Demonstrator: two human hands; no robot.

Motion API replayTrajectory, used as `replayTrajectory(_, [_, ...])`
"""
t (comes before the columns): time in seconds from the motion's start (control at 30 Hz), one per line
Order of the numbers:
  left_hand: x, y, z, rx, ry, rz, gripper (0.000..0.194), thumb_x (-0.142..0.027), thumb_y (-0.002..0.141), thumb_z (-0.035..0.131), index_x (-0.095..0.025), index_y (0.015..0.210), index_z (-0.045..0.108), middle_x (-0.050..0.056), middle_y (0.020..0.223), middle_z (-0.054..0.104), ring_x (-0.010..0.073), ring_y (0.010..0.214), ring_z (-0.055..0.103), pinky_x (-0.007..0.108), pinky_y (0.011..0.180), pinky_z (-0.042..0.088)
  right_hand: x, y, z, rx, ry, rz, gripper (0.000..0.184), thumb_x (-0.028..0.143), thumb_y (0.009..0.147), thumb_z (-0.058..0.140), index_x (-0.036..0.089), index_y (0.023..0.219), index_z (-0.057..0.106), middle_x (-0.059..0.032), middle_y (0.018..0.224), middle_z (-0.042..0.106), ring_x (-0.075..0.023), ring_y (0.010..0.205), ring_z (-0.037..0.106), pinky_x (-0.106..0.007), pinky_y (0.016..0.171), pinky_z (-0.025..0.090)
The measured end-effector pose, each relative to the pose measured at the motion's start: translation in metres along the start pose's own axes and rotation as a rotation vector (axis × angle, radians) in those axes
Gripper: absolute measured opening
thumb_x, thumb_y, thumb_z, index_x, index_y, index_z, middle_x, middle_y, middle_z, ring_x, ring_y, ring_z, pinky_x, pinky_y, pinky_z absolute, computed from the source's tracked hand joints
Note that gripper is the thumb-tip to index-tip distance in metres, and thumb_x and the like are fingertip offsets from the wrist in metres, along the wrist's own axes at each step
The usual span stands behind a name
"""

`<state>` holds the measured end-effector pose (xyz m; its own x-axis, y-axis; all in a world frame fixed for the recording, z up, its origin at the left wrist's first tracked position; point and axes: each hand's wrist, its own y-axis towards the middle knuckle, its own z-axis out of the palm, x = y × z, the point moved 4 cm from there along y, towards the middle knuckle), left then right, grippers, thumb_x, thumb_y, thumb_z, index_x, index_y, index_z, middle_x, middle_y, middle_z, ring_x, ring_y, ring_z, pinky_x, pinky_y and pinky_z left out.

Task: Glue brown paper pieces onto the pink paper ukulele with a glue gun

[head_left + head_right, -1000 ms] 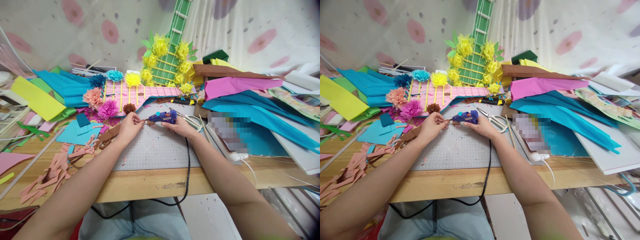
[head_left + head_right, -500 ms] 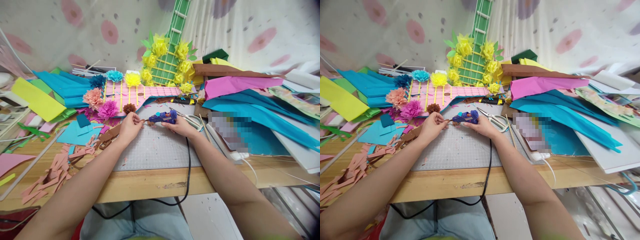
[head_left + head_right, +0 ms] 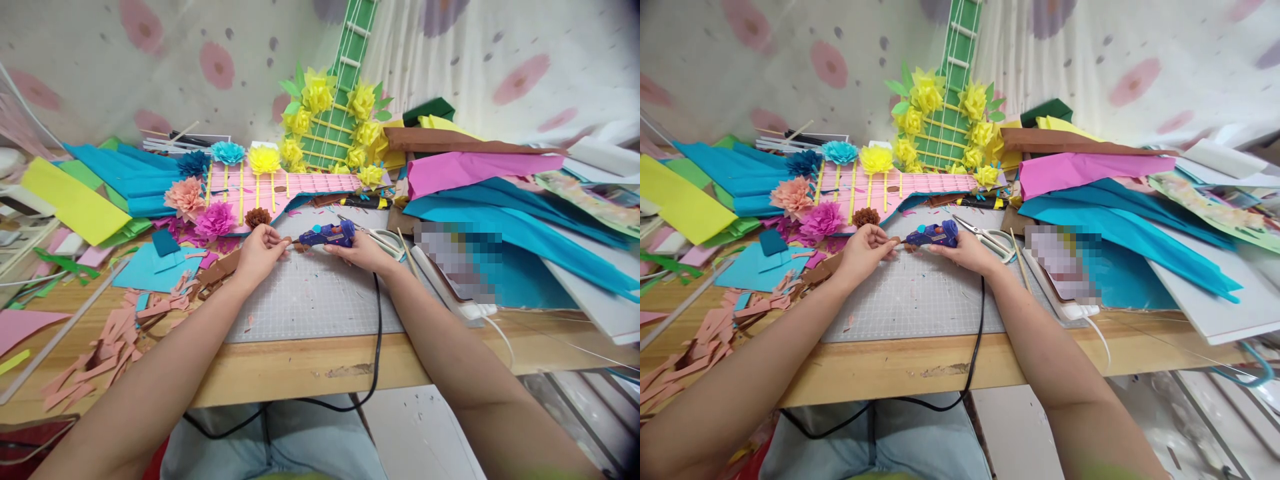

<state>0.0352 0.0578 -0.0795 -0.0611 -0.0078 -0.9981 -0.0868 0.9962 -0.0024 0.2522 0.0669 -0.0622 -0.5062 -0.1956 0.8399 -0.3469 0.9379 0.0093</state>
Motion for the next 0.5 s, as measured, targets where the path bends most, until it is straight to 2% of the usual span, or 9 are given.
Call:
replayTrajectory(0.1, [-0.006, -0.002, 0.002, 0.016, -0.074, -0.017, 0.034, -0.02, 0.064, 0.076, -0.018, 0.077, 0.045, -0.005, 0.058, 0.059, 0.0121, 0.051, 0.064, 0.02, 0.046, 0.048, -0.003, -0.001, -0.007, -0.049, 0.007, 0.092, 0.038, 0.058, 0.073, 0.064, 0.02, 0.072, 0.059, 0.004, 0.045, 0.048, -0.0101, 0.042, 0.043, -0.026, 0.044, 0.034])
replayTrajectory(0.2, [-0.01, -0.003, 0.002, 0.019, -0.126, -0.023, 0.036, -0.021, 0.061, 0.078, -0.018, 0.075, 0.045, -0.005, 0.058, 0.06, 0.0129, 0.053, 0.065, 0.021, 0.047, 0.049, -0.01, 0.002, -0.013, -0.187, 0.052, 0.165, 0.042, 0.061, 0.073, 0.061, 0.019, 0.064, 0.056, 0.0014, 0.047, 0.05, -0.011, 0.043, 0.044, -0.028, 0.047, 0.037])
replayTrajectory(0.3, [-0.012, -0.004, 0.002, 0.042, -0.151, -0.033, 0.035, -0.022, 0.059, 0.079, -0.017, 0.075, 0.048, -0.003, 0.059, 0.063, 0.0131, 0.056, 0.065, 0.021, 0.05, 0.051, -0.018, 0.006, -0.015, -0.316, 0.017, 0.236, 0.046, 0.065, 0.071, 0.06, 0.019, 0.068, 0.06, -0.0001, 0.049, 0.052, -0.0135, 0.045, 0.048, -0.029, 0.048, 0.038])
replayTrajectory(0.37, [-0.012, -0.004, 0.002, 0.047, -0.161, -0.042, 0.033, -0.022, 0.058, 0.079, -0.016, 0.076, 0.052, -0.002, 0.063, 0.065, 0.0129, 0.058, 0.066, 0.022, 0.052, 0.052, -0.02, 0.008, -0.014, -0.356, -0.064, 0.261, 0.048, 0.067, 0.069, 0.059, 0.019, 0.068, 0.06, -0.0016, 0.051, 0.054, -0.0163, 0.049, 0.051, -0.03, 0.05, 0.039])
replayTrajectory(0.43, [-0.013, -0.006, 0.003, 0.033, -0.18, -0.06, 0.029, -0.021, 0.059, 0.078, -0.015, 0.077, 0.056, 0.0, 0.067, 0.067, 0.0129, 0.061, 0.067, 0.022, 0.055, 0.053, -0.019, 0.009, -0.012, -0.373, -0.143, 0.257, 0.048, 0.066, 0.069, 0.06, 0.019, 0.069, 0.06, -0.004, 0.057, 0.058, -0.0194, 0.056, 0.056, -0.032, 0.055, 0.042])
replayTrajectory(0.5, [-0.014, -0.009, 0.004, 0.019, -0.214, -0.097, 0.025, -0.02, 0.061, 0.077, -0.014, 0.076, 0.059, 0.002, 0.07, 0.068, 0.0131, 0.064, 0.068, 0.022, 0.057, 0.054, -0.016, 0.01, -0.012, -0.409, -0.178, 0.21, 0.046, 0.063, 0.07, 0.062, 0.018, 0.079, 0.061, -0.0068, 0.07, 0.063, -0.0222, 0.067, 0.06, -0.035, 0.063, 0.045])
